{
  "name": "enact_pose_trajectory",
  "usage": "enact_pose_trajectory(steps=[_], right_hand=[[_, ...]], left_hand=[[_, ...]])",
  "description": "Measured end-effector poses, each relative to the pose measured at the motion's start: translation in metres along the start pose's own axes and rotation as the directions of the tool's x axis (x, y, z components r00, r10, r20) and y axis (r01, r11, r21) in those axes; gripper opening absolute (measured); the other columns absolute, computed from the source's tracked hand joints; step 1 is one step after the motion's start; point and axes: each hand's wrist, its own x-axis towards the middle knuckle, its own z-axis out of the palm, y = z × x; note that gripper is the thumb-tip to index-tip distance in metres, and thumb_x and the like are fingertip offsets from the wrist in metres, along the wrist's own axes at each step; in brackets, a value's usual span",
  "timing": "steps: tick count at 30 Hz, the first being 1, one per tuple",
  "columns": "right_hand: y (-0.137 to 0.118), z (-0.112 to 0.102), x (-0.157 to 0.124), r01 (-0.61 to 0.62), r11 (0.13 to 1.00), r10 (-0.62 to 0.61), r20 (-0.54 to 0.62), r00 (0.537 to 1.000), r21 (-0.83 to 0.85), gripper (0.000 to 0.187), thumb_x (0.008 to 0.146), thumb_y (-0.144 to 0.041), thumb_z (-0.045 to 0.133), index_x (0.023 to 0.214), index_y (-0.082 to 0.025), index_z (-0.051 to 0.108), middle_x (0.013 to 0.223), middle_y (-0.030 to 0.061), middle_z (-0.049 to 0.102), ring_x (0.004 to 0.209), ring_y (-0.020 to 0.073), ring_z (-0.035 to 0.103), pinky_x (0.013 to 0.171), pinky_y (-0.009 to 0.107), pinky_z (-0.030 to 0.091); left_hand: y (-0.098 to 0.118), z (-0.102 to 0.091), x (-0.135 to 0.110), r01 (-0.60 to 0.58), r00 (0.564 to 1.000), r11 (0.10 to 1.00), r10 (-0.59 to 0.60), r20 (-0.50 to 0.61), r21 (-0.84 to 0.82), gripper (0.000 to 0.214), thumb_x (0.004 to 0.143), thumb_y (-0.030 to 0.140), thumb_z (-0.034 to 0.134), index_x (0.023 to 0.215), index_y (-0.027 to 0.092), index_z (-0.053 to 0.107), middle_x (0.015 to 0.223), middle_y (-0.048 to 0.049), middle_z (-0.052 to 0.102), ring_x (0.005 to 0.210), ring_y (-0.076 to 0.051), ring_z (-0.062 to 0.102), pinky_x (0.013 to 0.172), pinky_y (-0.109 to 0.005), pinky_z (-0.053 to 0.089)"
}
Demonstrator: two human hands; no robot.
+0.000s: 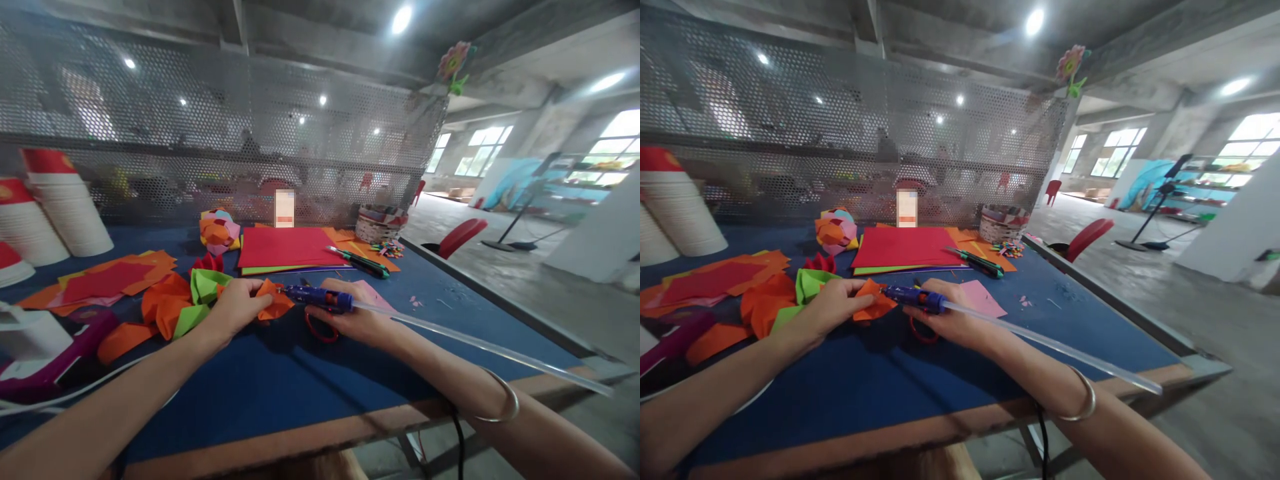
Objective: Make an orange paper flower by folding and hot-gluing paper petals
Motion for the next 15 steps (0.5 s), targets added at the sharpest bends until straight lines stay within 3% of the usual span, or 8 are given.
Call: enact_pose_trajectory(steps=[8,15], right_hand=[[0.0041,0.0013,-0.0037,0.024,1.0,-0.024,0.004,1.0,-0.018,0.026,0.088,-0.039,0.06,0.072,-0.019,0.056,0.072,0.0004,0.058,0.064,0.013,0.051,0.06,0.025,0.037],[0.0057,-0.0002,-0.0039,0.08,0.988,-0.078,0.019,0.997,-0.133,0.029,0.089,-0.037,0.062,0.069,-0.019,0.05,0.072,-0.0007,0.054,0.061,0.0107,0.047,0.059,0.025,0.034]], left_hand=[[0.0003,0.0,0.0006,-0.009,1.0,1.0,0.009,-0.006,0.006,0.02,0.06,0.026,0.071,0.076,0.014,0.072,0.06,0.0002,0.068,0.051,-0.015,0.062,0.045,-0.023,0.05],[-0.0027,-0.0004,0.0013,-0.043,0.999,0.998,0.042,0.014,0.046,0.024,0.059,0.029,0.07,0.078,0.015,0.075,0.065,-0.0011,0.072,0.056,-0.017,0.065,0.05,-0.025,0.05]])
